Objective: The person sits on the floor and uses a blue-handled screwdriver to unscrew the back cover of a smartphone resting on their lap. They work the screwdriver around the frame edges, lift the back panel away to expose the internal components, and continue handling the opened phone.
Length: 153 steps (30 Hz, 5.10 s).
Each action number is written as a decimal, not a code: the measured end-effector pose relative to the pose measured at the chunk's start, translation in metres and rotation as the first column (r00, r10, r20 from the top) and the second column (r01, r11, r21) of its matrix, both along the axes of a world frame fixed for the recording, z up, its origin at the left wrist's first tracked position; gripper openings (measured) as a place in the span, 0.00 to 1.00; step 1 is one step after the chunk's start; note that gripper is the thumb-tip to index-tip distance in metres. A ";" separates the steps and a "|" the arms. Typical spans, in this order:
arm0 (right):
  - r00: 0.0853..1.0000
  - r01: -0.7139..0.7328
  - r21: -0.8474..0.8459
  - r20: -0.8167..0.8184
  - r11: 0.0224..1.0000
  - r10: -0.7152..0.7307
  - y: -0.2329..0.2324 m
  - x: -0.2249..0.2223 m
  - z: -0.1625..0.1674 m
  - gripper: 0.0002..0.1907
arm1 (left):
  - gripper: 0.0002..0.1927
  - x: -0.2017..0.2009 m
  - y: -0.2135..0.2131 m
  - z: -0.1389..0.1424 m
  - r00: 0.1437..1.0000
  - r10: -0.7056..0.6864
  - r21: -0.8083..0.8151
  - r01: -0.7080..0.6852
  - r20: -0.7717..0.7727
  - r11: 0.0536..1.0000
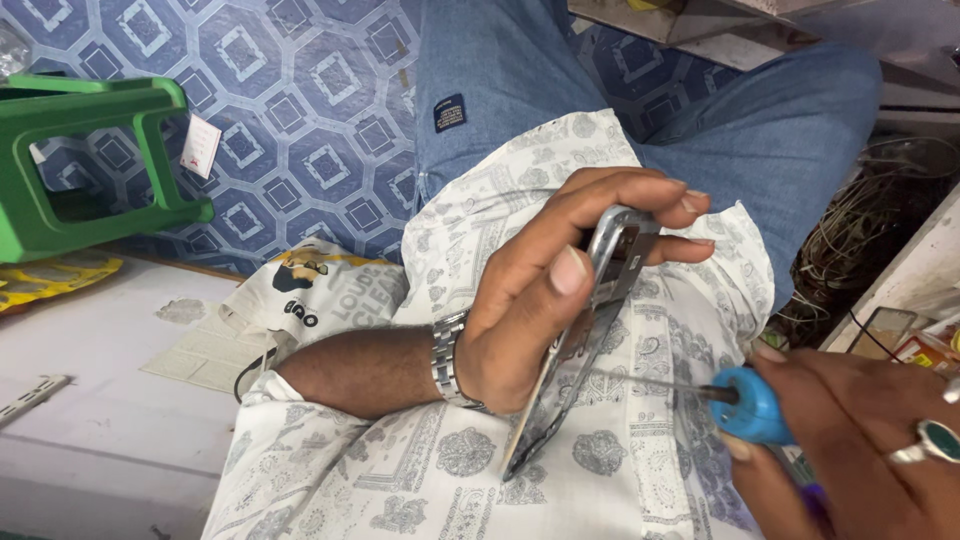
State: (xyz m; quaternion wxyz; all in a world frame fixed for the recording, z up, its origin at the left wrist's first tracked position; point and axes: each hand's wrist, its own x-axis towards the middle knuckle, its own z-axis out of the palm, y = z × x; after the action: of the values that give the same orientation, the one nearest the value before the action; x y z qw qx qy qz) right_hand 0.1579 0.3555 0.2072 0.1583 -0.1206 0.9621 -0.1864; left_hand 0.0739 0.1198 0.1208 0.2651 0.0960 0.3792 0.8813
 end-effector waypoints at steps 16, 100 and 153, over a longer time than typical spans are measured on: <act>0.999 0.014 -0.058 -0.041 0.998 -0.016 -0.005 0.004 0.000 0.27 | 0.31 0.003 -0.002 -0.001 1.000 0.001 -0.009 -0.001 0.004 1.000; 0.995 -0.093 -0.119 -0.049 0.989 0.088 0.002 0.001 -0.007 0.28 | 0.27 0.004 -0.002 -0.006 1.000 0.002 -0.004 -0.002 0.005 1.000; 0.981 -0.189 -0.179 0.018 0.966 0.195 -0.003 0.005 -0.018 0.26 | 0.27 0.012 -0.006 -0.023 0.995 -0.035 0.064 0.029 0.094 0.998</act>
State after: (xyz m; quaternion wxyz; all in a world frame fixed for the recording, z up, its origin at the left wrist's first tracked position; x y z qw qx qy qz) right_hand 0.1625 0.3520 0.1892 0.1814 -0.2234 0.9226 -0.2569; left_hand 0.0858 0.1138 0.0982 0.2936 0.0683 0.3368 0.8920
